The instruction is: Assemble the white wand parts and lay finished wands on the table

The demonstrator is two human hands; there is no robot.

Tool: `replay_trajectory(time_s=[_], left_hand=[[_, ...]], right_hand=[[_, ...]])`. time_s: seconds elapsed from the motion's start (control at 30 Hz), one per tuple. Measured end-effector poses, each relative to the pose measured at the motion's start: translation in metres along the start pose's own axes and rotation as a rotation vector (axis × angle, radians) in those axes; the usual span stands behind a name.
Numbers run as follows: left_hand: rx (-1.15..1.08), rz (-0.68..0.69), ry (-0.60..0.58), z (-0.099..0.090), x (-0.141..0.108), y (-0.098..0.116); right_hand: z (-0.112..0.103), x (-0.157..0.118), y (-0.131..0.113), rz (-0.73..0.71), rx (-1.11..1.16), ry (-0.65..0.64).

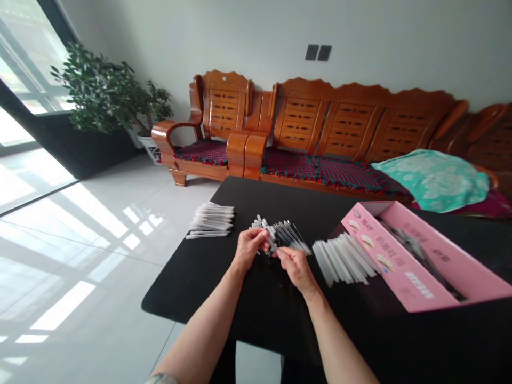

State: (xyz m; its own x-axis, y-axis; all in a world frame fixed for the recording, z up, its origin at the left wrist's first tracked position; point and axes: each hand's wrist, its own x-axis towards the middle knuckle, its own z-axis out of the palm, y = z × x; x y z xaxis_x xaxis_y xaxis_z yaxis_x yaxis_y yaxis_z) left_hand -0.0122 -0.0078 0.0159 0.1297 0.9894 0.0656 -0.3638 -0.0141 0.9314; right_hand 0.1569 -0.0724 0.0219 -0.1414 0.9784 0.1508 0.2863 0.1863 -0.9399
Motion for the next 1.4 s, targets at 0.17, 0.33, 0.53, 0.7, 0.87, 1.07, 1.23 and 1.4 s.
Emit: replay_trajectory(time_s=[0.17, 0.33, 0.53, 0.7, 0.87, 1.07, 1.23, 1.4], left_hand=[[-0.117, 0.111, 0.335, -0.02, 0.014, 0.006], [0.099, 0.118, 0.162, -0.01, 0.006, 0.001], [0.643, 0.283, 0.281, -0.01, -0.001, -0.004], [0.863, 0.36, 0.262, -0.014, 0.001, -0.009], [0.955, 0.389, 0.202, -0.017, 0.002, -0.014], [1.085, 0.352, 0.16, -0.017, 0.0, -0.014], [1.134, 0.346, 0.173, -0.015, -0.003, -0.012], [1.14, 0.321, 0.18, -0.013, -0.004, -0.01]], right_hand=[[-0.003, -0.002, 0.009, -0.121, -0.446, 0.199], [-0.012, 0.001, 0.018, -0.182, -0.449, 0.359], [-0.023, 0.003, 0.031, -0.142, -0.56, 0.534], [-0.048, 0.0, 0.037, -0.103, -0.765, 0.783], [-0.086, -0.011, 0.043, -0.035, -1.094, 1.067], [-0.102, -0.02, 0.051, 0.092, -1.214, 1.094], [-0.101, -0.017, 0.054, 0.023, -1.184, 1.104], [-0.075, -0.005, 0.048, -0.099, -1.097, 1.047]])
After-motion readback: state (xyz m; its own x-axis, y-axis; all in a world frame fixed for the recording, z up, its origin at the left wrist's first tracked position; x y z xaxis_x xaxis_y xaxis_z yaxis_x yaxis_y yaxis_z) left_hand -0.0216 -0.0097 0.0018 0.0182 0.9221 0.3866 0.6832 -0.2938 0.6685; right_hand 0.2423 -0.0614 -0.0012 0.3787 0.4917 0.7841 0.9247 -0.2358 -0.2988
